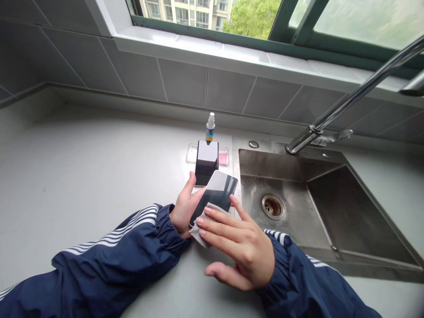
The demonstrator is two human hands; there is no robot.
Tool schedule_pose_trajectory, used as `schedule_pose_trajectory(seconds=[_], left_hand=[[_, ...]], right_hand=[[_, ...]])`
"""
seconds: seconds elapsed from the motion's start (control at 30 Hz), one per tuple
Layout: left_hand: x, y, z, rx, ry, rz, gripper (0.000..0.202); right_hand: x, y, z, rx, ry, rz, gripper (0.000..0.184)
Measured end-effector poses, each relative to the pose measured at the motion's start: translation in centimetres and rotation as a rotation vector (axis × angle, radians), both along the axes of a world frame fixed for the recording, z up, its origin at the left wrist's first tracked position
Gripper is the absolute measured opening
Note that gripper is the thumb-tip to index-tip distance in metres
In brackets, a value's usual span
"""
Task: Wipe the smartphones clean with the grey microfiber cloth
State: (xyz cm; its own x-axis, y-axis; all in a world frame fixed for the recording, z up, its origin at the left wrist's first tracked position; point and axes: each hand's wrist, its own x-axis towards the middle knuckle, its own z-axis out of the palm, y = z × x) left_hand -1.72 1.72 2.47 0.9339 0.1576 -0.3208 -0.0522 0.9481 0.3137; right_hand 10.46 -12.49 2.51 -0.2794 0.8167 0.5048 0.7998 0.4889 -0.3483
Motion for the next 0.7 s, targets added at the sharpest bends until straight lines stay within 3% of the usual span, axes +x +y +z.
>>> schedule_pose_trajectory(seconds=[0.17,0.3,0.4,0.53,0.63,0.7], left_hand=[[0.0,-0.2,0.2,-0.006,0.039,0.045,0.086],[0.1,-0.2,0.3,-0.01,0.052,0.054,0.088],[0.1,-0.1,0.3,-0.025,0.061,0.072,0.088],[-0.1,0.0,0.0,-0.058,0.027,0.041,0.089],[-0.2,0.3,-0.3,-0.075,-0.003,0.019,0.085],[-0.2,0.4,-0.5,-0.087,-0.021,0.007,0.084]], right_hand=[[1.3,0.3,-0.2,-0.003,0.049,-0.254,0.039],[0.7,0.1,-0.1,0.059,0.067,-0.039,0.043],[0.6,0.0,0.1,0.069,0.111,-0.171,0.033],[1.3,0.2,0.3,0.08,0.121,-0.086,0.03],[2.2,0.5,0.5,0.055,0.089,-0.269,0.029],[2.5,0.5,0.6,0.045,0.087,-0.295,0.03]])
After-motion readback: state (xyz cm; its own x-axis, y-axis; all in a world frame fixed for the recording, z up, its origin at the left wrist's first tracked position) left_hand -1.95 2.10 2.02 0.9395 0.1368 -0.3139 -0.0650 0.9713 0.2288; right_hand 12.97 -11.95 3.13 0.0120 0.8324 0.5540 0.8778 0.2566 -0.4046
